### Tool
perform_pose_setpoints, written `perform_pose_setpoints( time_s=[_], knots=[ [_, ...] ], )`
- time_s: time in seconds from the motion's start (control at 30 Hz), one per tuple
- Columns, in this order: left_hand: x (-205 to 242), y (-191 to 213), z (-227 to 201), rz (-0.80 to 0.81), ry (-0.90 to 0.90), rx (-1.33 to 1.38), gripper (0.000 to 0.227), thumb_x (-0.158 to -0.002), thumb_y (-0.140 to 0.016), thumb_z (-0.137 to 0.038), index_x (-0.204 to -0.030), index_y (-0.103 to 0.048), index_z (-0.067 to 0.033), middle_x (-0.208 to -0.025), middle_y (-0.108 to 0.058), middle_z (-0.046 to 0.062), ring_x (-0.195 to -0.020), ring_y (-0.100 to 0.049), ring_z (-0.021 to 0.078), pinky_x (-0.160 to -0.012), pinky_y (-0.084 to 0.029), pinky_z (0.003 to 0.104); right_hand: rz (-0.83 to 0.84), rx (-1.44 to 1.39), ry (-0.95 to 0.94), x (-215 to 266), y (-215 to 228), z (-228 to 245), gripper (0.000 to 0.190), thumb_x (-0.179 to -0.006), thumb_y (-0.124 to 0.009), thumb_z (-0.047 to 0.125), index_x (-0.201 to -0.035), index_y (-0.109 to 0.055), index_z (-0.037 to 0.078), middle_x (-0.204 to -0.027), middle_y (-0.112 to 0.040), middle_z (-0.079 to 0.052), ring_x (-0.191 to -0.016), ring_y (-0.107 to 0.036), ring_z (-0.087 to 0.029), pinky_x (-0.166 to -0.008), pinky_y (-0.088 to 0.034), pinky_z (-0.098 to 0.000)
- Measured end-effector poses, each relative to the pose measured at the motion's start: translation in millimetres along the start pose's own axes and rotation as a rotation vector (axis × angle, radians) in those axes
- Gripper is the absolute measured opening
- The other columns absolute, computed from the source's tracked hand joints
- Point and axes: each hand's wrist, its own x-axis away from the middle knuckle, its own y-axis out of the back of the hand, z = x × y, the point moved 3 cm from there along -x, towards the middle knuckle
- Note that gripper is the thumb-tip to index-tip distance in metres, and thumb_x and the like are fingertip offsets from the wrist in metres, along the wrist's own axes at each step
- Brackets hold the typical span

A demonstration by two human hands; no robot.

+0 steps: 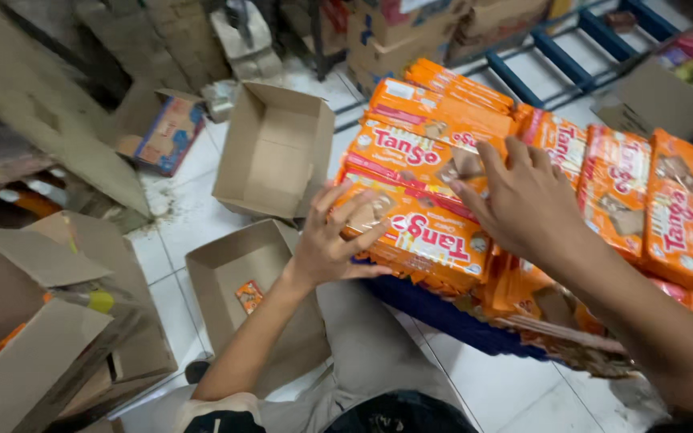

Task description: The person sits on the floor and repeatedly transfers stacks of orange Tango snack packs from a cardboard box into a blue plastic crate. The person handles the snack packs by hand, arranging them in layers within the crate.

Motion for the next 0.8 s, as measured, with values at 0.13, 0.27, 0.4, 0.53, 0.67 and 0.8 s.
perform_pose_setpoints(
  time_s=[0.13, 0.27, 0.4, 0.53, 0.67, 0.8],
  knots=[
    [0.6, -2.3, 2.7, -0.058, 0.033, -0.089, 0.065, -0.087, -0.068, -0.073, -0.126, -0.054, -0.0232, -0.138, -0.047, 0.014, -0.129, -0.048, 0.0375, -0.104, -0.047, 0.059, 0.0, -0.085, 0.005, -11.3, 3.4, 2.6, 0.063, -0.099, -0.039, 0.055, -0.144, -0.039, 0.011, -0.148, -0.037, -0.029, -0.128, -0.041, -0.052, -0.093, -0.044, -0.0637],
    [1.5, -4.0, 2.8, -0.078, 0.021, -0.08, 0.06, -0.086, -0.075, -0.068, -0.12, -0.056, -0.0218, -0.131, -0.052, 0.013, -0.122, -0.052, 0.0345, -0.105, -0.045, 0.06, 0.022, -0.15, -0.064, -16.2, 7.9, 2.7, 0.068, -0.101, -0.032, 0.057, -0.148, -0.036, 0.008, -0.151, -0.034, -0.031, -0.136, -0.033, -0.05, -0.101, -0.036, -0.0654],
    [5.2, -6.5, 3.1, -0.07, 0.044, -0.054, 0.061, -0.085, -0.076, -0.067, -0.121, -0.056, -0.0222, -0.13, -0.052, 0.012, -0.121, -0.054, 0.0352, -0.109, -0.041, 0.059, -0.009, -0.069, -0.103, -22.3, 5.3, -20.8, 0.066, -0.102, -0.04, 0.049, -0.152, -0.036, 0.006, -0.149, -0.037, -0.031, -0.135, -0.035, -0.048, -0.1, -0.037, -0.0643],
    [15.9, -9.5, 8.6, -0.092, 0.133, 0.167, 0.081, -0.076, -0.087, -0.061, -0.135, -0.047, -0.0213, -0.141, -0.041, 0.014, -0.133, -0.044, 0.0351, -0.117, -0.037, 0.062, -0.197, -0.096, 0.02, -1.6, 43.4, -37.2, 0.061, -0.104, -0.052, 0.044, -0.141, -0.051, -0.004, -0.128, -0.056, -0.033, -0.115, -0.051, -0.051, -0.092, -0.042, -0.0574],
    [14.2, 2.3, 11.3, -0.185, 0.401, 0.369, 0.093, -0.07, -0.093, -0.046, -0.139, -0.039, -0.0155, -0.151, -0.033, 0.02, -0.147, -0.036, 0.036, -0.125, -0.034, 0.054, -0.063, -0.157, 0.182, 44.1, 83.9, -52.6, 0.081, -0.077, -0.064, 0.046, -0.146, -0.043, 0.01, -0.134, -0.059, -0.019, -0.111, -0.06, -0.042, -0.082, -0.047, -0.0542],
    [-4.8, 15.1, 16.9, -0.19, 0.487, 0.449, 0.107, -0.071, -0.089, -0.049, -0.152, -0.028, -0.0129, -0.158, -0.031, 0.02, -0.152, -0.032, 0.0358, -0.128, -0.033, 0.051, -0.128, -0.218, 0.5, 114.6, 5.8, -82.9, 0.149, -0.028, -0.086, 0.077, -0.151, -0.034, 0.01, -0.157, -0.039, -0.022, -0.141, -0.041, -0.041, -0.113, -0.035, -0.053]
  ],
)
